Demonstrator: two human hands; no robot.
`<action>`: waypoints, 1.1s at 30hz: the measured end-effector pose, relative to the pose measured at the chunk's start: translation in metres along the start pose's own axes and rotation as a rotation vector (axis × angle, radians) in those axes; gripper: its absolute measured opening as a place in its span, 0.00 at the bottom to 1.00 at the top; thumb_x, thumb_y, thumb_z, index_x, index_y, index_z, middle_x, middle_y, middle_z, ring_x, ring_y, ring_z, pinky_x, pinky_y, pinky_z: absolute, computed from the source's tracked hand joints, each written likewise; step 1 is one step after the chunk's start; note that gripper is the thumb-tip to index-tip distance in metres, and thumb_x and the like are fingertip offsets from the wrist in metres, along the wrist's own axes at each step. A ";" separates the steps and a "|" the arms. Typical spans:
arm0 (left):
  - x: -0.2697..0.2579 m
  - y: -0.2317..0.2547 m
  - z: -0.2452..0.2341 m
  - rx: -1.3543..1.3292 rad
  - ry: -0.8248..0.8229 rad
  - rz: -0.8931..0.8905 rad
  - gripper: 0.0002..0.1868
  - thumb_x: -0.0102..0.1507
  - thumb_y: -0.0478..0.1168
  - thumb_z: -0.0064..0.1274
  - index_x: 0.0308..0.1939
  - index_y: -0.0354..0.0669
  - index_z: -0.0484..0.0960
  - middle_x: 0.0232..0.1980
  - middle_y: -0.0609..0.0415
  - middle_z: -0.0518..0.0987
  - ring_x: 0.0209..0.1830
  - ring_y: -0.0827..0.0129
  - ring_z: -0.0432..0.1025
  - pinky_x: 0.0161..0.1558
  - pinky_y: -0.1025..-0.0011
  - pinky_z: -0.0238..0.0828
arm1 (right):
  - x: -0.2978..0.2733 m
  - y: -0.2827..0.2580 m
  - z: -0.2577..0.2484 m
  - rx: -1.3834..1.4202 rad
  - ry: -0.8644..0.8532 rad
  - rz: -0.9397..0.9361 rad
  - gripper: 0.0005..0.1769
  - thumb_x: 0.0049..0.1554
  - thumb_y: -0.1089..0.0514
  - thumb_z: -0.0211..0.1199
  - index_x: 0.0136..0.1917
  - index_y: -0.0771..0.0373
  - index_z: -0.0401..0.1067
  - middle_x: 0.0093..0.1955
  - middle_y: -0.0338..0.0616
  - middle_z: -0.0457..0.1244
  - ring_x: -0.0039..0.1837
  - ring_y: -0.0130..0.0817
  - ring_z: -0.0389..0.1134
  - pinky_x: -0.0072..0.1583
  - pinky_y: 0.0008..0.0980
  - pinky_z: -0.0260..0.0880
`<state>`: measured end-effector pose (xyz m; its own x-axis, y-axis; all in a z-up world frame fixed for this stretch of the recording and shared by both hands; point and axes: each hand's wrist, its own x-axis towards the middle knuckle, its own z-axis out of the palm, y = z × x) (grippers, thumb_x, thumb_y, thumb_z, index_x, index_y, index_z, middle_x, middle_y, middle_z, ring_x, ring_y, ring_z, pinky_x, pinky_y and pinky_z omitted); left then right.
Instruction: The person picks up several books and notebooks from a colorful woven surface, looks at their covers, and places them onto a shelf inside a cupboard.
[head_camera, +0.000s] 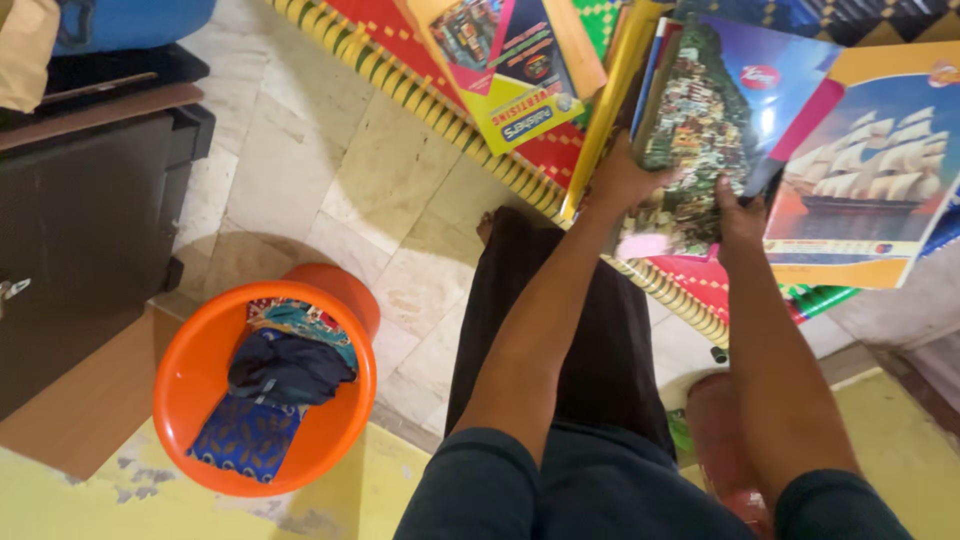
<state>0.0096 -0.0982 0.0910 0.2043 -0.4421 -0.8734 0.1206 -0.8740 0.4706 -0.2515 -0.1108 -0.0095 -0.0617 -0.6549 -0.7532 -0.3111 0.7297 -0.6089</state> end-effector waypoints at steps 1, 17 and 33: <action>-0.007 0.001 -0.002 0.002 -0.007 0.005 0.51 0.45 0.51 0.73 0.66 0.38 0.65 0.46 0.40 0.85 0.27 0.50 0.79 0.27 0.57 0.75 | -0.005 -0.006 -0.001 0.063 -0.016 0.041 0.33 0.61 0.50 0.69 0.73 0.64 0.61 0.65 0.46 0.65 0.63 0.36 0.65 0.62 0.37 0.68; -0.107 0.053 -0.067 0.149 -0.232 0.825 0.44 0.51 0.42 0.73 0.70 0.41 0.72 0.66 0.46 0.77 0.69 0.57 0.72 0.70 0.63 0.68 | -0.106 -0.108 -0.065 0.580 -0.490 -0.226 0.39 0.55 0.69 0.72 0.76 0.63 0.61 0.72 0.47 0.60 0.74 0.42 0.60 0.75 0.44 0.62; -0.038 -0.030 -0.043 -0.034 -0.043 0.872 0.18 0.73 0.42 0.38 0.54 0.43 0.83 0.62 0.48 0.81 0.73 0.59 0.67 0.88 0.60 0.43 | -0.084 -0.106 -0.033 0.157 -0.410 -0.548 0.19 0.66 0.57 0.60 0.67 0.62 0.66 0.66 0.45 0.60 0.66 0.31 0.62 0.68 0.31 0.65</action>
<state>0.0401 -0.0464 0.1156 0.2009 -0.9582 -0.2036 -0.0325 -0.2142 0.9762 -0.2442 -0.1396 0.1263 0.4368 -0.8320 -0.3420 -0.0528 0.3559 -0.9331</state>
